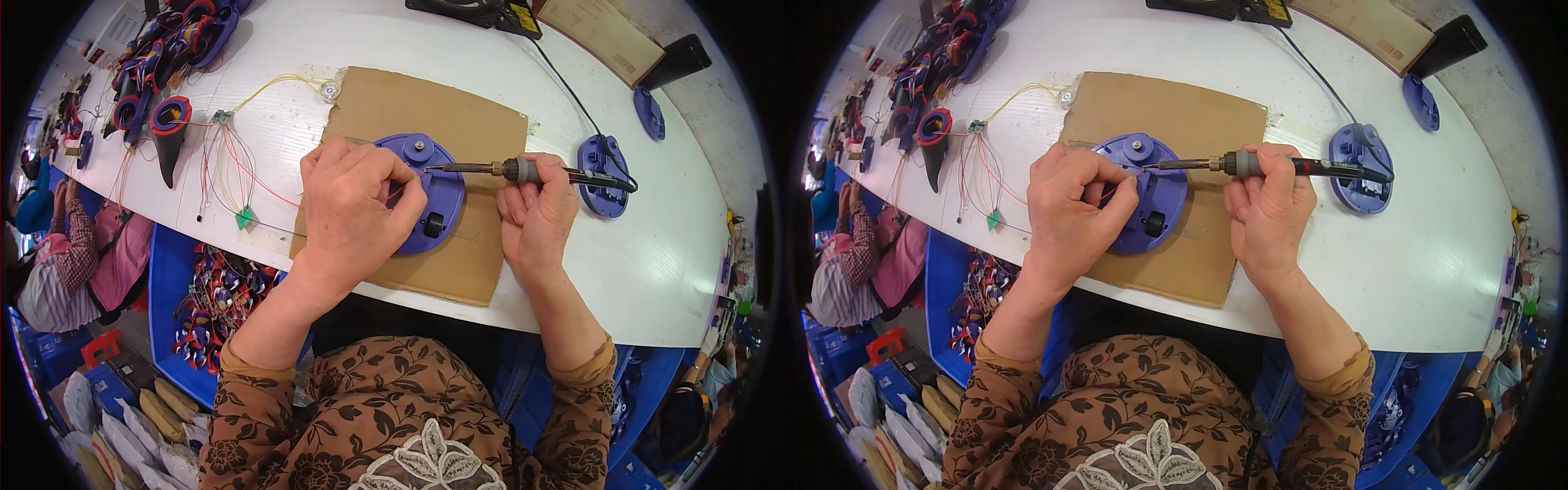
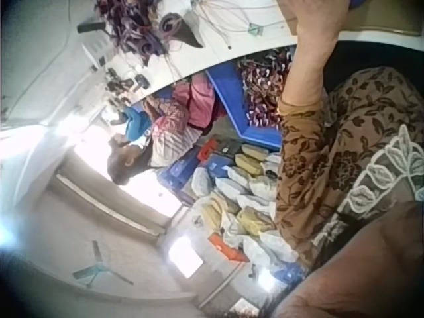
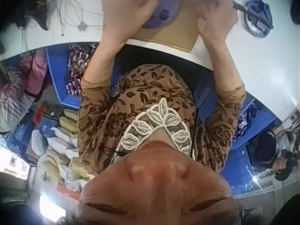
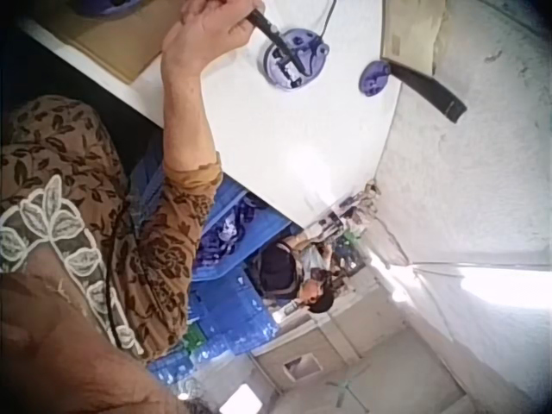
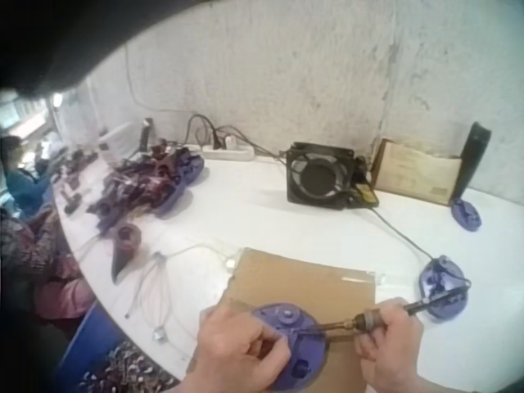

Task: The person solders wires onto toy base components using a soldering iron.

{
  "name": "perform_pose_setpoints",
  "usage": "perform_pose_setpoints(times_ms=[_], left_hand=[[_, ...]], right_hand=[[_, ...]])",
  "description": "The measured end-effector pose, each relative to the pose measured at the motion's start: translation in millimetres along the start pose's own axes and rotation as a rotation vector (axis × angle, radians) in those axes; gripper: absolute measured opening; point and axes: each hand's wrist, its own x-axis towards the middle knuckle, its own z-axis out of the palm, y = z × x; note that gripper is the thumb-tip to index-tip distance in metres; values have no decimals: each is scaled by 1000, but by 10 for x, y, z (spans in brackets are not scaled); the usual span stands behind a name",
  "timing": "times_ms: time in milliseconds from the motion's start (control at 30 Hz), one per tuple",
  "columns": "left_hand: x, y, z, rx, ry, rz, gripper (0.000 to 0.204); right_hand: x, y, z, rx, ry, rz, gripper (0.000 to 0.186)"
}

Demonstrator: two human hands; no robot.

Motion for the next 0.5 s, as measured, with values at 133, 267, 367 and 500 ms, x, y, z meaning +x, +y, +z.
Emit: perform_pose_setpoints(times_ms=[133,267,367,500], left_hand=[[1,11,-1,4,0,-3,15],[-5,11,5,12,3,5,15],[-2,18,4,7,-2,-5,15],[-3,16,11,9,3,-5,15]], right_hand=[[-9,-5,17,-13,-3,4,16],[-13,-1,24,-8,-2,5,15],[-12,-12,18,31,22,16,15],[-10,-15,15,8,15,15,15]])
